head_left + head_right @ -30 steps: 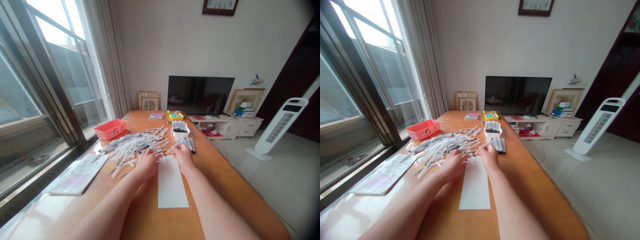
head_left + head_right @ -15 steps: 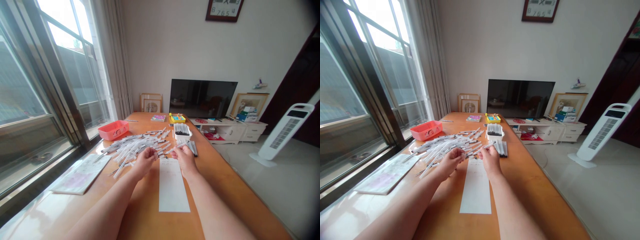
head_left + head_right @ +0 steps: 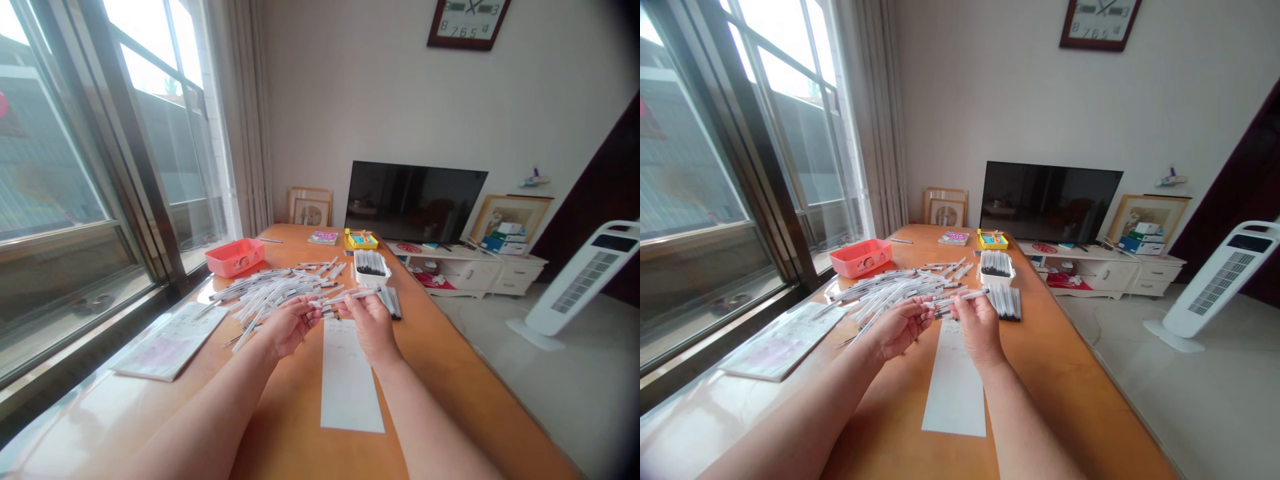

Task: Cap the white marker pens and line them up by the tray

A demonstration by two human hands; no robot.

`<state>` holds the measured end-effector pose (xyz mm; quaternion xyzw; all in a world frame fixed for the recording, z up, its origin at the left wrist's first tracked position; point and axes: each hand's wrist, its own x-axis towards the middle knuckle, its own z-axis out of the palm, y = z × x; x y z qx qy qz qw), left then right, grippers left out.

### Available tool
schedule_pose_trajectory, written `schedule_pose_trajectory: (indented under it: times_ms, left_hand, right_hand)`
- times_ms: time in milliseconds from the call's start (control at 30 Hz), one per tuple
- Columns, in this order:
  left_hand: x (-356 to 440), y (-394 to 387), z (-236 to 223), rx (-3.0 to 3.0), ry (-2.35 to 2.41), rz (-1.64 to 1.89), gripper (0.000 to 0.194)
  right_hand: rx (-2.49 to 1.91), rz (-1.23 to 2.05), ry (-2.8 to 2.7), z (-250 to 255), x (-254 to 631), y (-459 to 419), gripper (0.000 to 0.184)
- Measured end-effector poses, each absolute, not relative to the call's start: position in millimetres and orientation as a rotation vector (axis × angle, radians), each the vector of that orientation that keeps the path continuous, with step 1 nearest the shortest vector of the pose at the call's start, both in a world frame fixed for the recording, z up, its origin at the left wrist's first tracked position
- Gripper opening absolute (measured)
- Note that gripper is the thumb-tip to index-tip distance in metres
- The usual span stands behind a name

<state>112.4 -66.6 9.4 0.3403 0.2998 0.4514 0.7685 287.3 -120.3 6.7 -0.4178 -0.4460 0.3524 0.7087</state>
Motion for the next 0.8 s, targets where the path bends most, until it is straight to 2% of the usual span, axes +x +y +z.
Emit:
schedule_pose_trajectory:
  times_ms: [500,700,800]
  left_hand:
    - [115.0,-70.4,10.2,0.711,0.625,0.991,0.011]
    - [111.1,-65.8,8.4,0.724,0.669,1.029,0.014]
    - [110.0,-65.3,7.8,0.743,0.679,1.037,0.011]
  right_hand:
    - [-1.002,0.738,-1.164,-0.8,279.6,-119.4,0.036]
    - [-1.066,0.923,-1.076,6.9,279.9,-125.4,0.047]
    - [-1.074,0.959,-1.056,6.9,279.5,-126.5,0.047]
